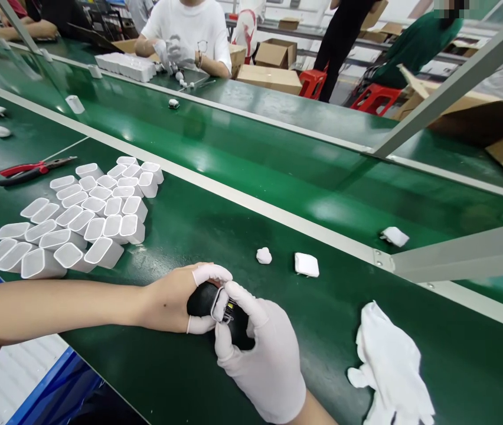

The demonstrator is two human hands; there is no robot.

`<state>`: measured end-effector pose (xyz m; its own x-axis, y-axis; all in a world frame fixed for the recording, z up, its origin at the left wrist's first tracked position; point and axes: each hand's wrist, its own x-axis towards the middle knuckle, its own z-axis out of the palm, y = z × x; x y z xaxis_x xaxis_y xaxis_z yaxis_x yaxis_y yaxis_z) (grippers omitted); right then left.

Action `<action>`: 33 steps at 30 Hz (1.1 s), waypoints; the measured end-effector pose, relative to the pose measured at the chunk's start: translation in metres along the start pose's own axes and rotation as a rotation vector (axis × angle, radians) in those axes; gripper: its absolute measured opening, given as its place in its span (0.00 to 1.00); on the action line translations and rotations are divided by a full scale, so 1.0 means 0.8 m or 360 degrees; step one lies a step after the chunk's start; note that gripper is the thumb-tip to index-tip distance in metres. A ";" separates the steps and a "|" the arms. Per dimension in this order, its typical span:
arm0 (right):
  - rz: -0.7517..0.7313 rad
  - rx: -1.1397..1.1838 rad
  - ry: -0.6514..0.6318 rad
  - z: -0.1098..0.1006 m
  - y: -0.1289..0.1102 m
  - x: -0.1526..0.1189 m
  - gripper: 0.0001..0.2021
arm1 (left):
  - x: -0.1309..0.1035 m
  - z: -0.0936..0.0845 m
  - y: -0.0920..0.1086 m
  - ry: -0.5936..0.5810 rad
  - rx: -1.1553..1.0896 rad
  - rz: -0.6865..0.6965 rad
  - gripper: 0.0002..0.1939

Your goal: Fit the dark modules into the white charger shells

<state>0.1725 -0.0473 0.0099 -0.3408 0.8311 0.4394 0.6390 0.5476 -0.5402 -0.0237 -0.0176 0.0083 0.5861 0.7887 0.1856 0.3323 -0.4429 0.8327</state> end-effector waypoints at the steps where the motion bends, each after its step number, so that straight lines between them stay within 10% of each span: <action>1: -0.0029 0.0007 -0.0019 -0.001 -0.001 0.002 0.20 | 0.000 0.000 0.000 -0.0003 0.0006 0.0011 0.25; 8: -0.0096 -0.0075 -0.0066 -0.002 0.001 0.005 0.19 | 0.000 0.001 0.002 -0.0008 0.0002 0.0025 0.26; 16: -0.0608 -0.0132 0.0373 -0.011 0.016 -0.001 0.09 | 0.001 0.002 0.007 0.0001 -0.0026 -0.0008 0.24; 23: -0.0205 -0.0076 0.0191 0.008 0.009 0.006 0.21 | 0.002 0.002 0.005 -0.0066 -0.0029 -0.0115 0.26; 33: 0.0079 0.0396 0.0049 -0.004 -0.004 0.015 0.13 | -0.004 0.009 -0.006 -0.0005 -0.0096 -0.0005 0.45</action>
<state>0.1689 -0.0393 0.0193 -0.2894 0.8565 0.4274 0.4636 0.5160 -0.7202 -0.0217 -0.0211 -0.0004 0.5875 0.7886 0.1816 0.2887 -0.4139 0.8633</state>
